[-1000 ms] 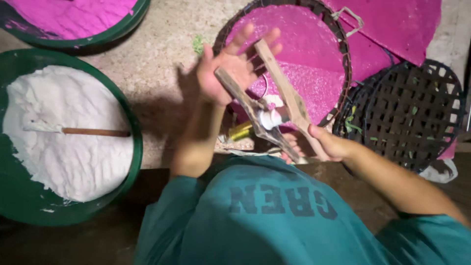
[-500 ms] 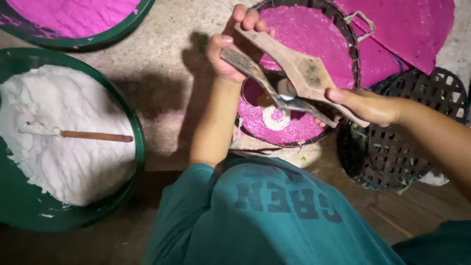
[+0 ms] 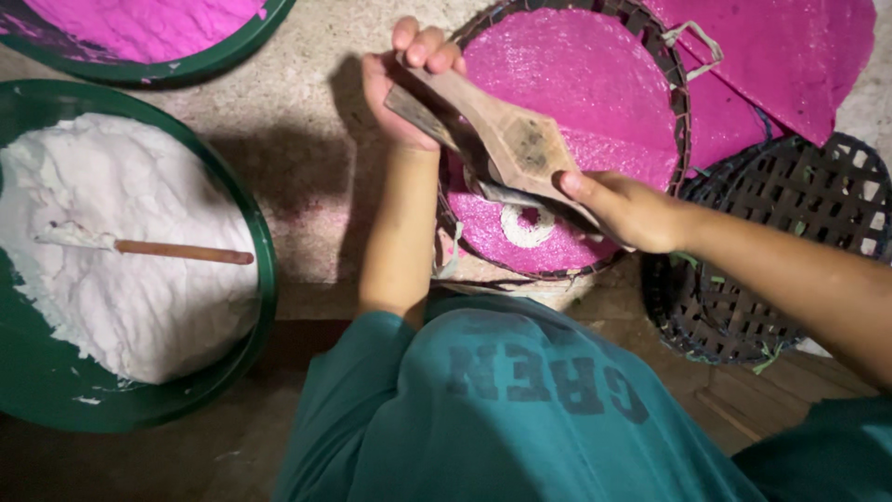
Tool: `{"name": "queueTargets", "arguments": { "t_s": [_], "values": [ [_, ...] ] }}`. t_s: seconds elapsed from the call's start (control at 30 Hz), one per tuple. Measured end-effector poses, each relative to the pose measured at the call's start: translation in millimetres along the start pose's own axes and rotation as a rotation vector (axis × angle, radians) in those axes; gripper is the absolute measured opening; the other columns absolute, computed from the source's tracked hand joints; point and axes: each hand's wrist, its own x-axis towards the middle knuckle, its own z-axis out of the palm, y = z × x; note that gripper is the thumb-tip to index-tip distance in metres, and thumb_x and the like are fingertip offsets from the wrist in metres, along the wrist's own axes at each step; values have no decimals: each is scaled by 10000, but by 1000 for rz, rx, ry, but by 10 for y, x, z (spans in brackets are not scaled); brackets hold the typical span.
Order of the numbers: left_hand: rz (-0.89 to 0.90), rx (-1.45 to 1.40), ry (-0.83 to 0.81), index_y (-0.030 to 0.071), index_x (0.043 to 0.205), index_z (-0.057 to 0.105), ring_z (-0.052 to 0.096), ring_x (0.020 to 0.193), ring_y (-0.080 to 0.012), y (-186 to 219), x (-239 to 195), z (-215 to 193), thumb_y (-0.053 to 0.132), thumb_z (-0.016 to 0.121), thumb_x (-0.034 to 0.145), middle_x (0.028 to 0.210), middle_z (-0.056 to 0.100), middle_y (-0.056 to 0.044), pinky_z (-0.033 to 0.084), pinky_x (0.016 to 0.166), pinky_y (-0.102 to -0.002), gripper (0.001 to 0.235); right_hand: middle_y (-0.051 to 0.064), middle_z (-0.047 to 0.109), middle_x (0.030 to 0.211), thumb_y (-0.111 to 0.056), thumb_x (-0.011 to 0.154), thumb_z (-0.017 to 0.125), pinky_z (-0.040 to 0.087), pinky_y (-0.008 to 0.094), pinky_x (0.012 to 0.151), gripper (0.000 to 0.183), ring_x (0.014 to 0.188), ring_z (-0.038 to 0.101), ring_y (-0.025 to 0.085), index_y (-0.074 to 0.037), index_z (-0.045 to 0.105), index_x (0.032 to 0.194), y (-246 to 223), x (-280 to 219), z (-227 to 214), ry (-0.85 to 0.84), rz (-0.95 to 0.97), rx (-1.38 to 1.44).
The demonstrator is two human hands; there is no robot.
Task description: The person uses a wooden applicator and a circular metal mold to press white paste into ring shapes on a pink glittery surface inside a woven tray. They repeatedly load the applicator from a green bowl of white paste and form multiple white rings in a pattern on the pink base.
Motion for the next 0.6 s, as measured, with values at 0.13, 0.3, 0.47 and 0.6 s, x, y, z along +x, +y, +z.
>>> {"name": "queueTargets", "arguments": {
  "t_s": [0.13,0.3,0.47,0.6],
  "values": [
    [-7,-33,76,155,1107,527,595,1069,-177,-200,-118,-40,401,647,1029,1036,576,1,498,1115,-410,285,168,701,890,-813,885,266,533,451,718,965,795,652,278,-22,615,1313,8,-100,-19,21,56,-20],
    [-11,-83,2,149,1111,520,581,1068,-170,-386,22,-137,393,651,986,1035,559,6,477,1144,-388,305,99,669,980,-749,960,303,479,392,831,904,933,628,204,19,540,1374,74,-177,-89,196,-220,-94],
    [-68,-42,-66,138,1085,536,578,1046,-172,-284,269,-193,428,588,1031,1020,566,-2,498,1129,-390,300,152,667,829,-653,974,325,537,449,766,781,801,660,270,7,589,1298,47,-104,-13,250,-165,-57],
    [-61,64,-52,140,1072,544,572,1020,-176,-52,295,-151,449,519,1078,1005,566,-5,541,1075,-392,310,125,666,808,-611,992,336,541,429,752,739,786,664,251,9,574,1316,-39,23,80,260,-294,-25]
  ]
}}
